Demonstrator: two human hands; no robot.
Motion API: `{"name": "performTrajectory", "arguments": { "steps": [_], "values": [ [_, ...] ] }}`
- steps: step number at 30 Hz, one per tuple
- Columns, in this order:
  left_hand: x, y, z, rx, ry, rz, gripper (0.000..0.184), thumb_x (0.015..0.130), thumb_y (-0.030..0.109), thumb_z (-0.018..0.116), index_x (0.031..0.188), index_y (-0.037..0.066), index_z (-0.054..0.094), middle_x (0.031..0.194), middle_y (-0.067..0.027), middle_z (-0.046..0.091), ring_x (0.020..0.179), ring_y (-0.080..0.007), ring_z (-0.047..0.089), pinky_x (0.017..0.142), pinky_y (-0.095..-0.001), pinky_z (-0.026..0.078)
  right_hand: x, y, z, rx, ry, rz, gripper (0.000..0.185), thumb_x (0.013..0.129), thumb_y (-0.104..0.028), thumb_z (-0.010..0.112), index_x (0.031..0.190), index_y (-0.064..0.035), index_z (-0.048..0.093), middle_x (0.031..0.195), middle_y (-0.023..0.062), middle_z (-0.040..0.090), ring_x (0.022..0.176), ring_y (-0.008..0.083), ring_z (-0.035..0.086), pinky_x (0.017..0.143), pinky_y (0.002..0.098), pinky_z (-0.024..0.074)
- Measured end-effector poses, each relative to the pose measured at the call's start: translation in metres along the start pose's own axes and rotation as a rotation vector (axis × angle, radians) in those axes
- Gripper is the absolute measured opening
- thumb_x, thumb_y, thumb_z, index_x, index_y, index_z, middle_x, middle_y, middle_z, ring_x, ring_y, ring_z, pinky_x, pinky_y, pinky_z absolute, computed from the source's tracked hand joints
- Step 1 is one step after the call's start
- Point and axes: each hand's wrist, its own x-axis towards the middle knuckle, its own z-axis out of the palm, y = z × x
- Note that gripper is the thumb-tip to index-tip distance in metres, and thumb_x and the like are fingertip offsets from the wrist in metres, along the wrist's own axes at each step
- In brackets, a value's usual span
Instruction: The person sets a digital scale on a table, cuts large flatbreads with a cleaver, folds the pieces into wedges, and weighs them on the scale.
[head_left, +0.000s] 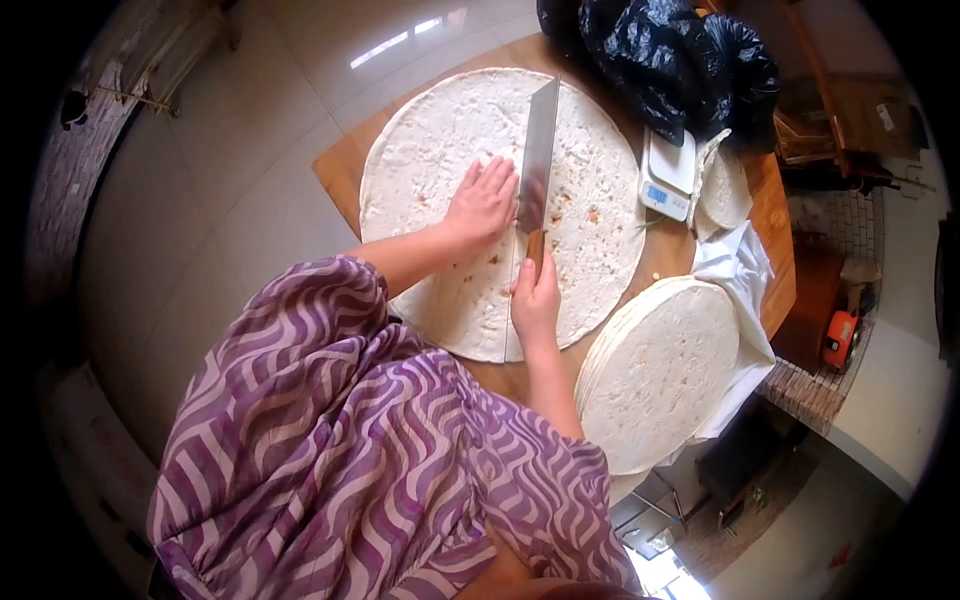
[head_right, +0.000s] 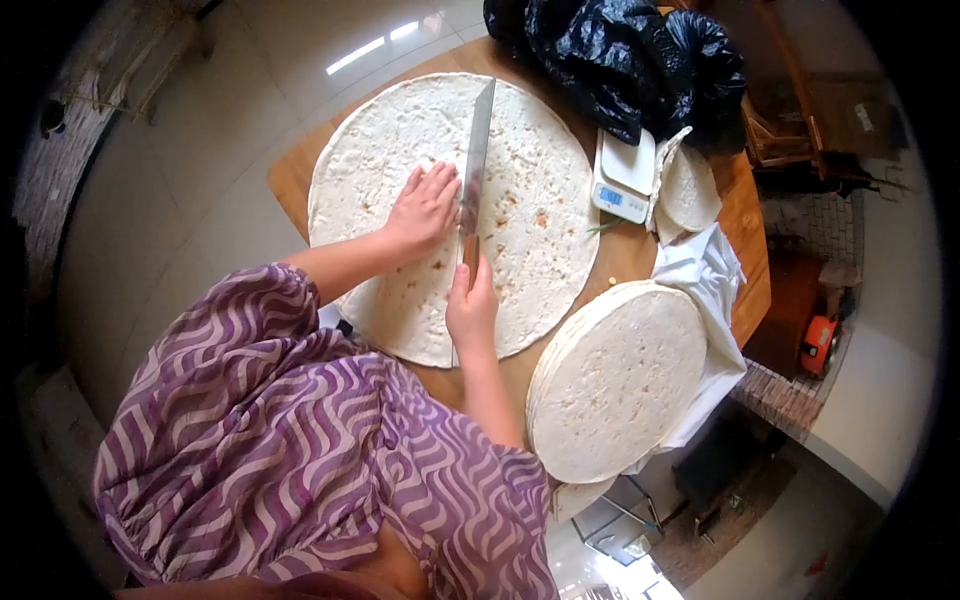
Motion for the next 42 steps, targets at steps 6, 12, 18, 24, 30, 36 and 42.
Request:
{"name": "performTrajectory", "arguments": {
  "steps": [6,12,18,24,30,36,42],
  "values": [
    [0.079,-0.046,0.002,0.092,0.15,-0.016,0.053,0.092,0.028,0.036,0.134,-0.004,0.031,0.143,-0.0215,0.027,0.135,-0.0335,0.02,0.11,-0.0448,0.012,0.006,0.026,0.01,-0.132,0.079,-0.129,0.04,0.094,-0.026,0.043,0.125,0.0009,0.043,0.071,0.0068,0.054,0.058,0.0138,0.054,0.057,0.0287,0.0477],
    [0.079,-0.045,0.007,0.115,0.078,-0.049,0.056,0.091,0.03,0.035,0.136,-0.003,0.028,0.145,-0.0199,0.022,0.137,-0.0317,0.016,0.111,-0.0432,0.009,0.074,-0.003,0.017,-0.112,0.087,-0.111,0.037,0.094,-0.027,0.043,0.12,-0.0003,0.046,0.065,0.0053,0.052,0.056,0.0141,0.052,0.054,0.0295,0.0436],
    [0.104,-0.063,-0.004,0.115,-0.05,-0.053,0.057,0.092,0.032,0.035,0.138,0.0,0.026,0.147,-0.0162,0.019,0.138,-0.0288,0.013,0.111,-0.0427,0.011,0.078,-0.011,0.012,-0.12,0.055,-0.017,0.037,0.095,-0.027,0.042,0.121,-0.0014,0.046,0.063,0.0035,0.051,0.055,0.0116,0.051,0.054,0.0259,0.0426],
    [0.107,-0.072,-0.007,0.117,0.029,-0.02,0.058,0.091,0.033,0.036,0.14,0.004,0.025,0.148,-0.0146,0.017,0.138,-0.0275,0.011,0.112,-0.0412,0.008,0.107,-0.039,0.004,-0.043,-0.026,0.045,0.041,0.093,-0.028,0.042,0.121,0.0021,0.045,0.098,0.025,0.06,0.092,0.0404,0.058,0.078,0.0423,0.0461],
    [0.107,-0.08,0.005,0.193,0.034,0.026,0.058,0.09,0.036,0.035,0.14,0.007,0.026,0.148,-0.0134,0.018,0.138,-0.0265,0.013,0.112,-0.0391,0.006,0.193,-0.077,0.043,-0.184,0.093,-0.079,0.038,0.088,-0.035,0.048,0.099,0.0005,0.055,0.091,0.025,0.061,0.087,0.0412,0.059,0.077,0.0442,0.0459],
    [0.031,-0.093,-0.023,0.188,-0.094,-0.023,0.057,0.088,0.031,0.04,0.139,0.008,0.029,0.147,-0.0099,0.023,0.137,-0.0216,0.018,0.111,-0.0394,0.012,0.058,-0.035,-0.019,-0.089,0.178,-0.102,0.032,0.085,-0.035,0.054,0.092,-0.0042,0.057,0.078,0.0163,0.063,0.074,0.0347,0.061,0.065,0.0415,0.0469],
    [-0.131,-0.095,-0.064,-0.258,0.187,-0.114,0.056,0.081,0.007,0.056,0.132,-0.003,0.033,0.133,-0.0244,0.037,0.127,-0.0372,0.031,0.105,-0.043,0.025,-0.104,0.082,-0.124,-0.449,0.648,-0.016,0.03,0.082,-0.029,0.063,0.1,-0.006,0.058,0.085,0.0141,0.064,0.078,0.0296,0.063,0.068,0.038,0.049]
  ]
}}
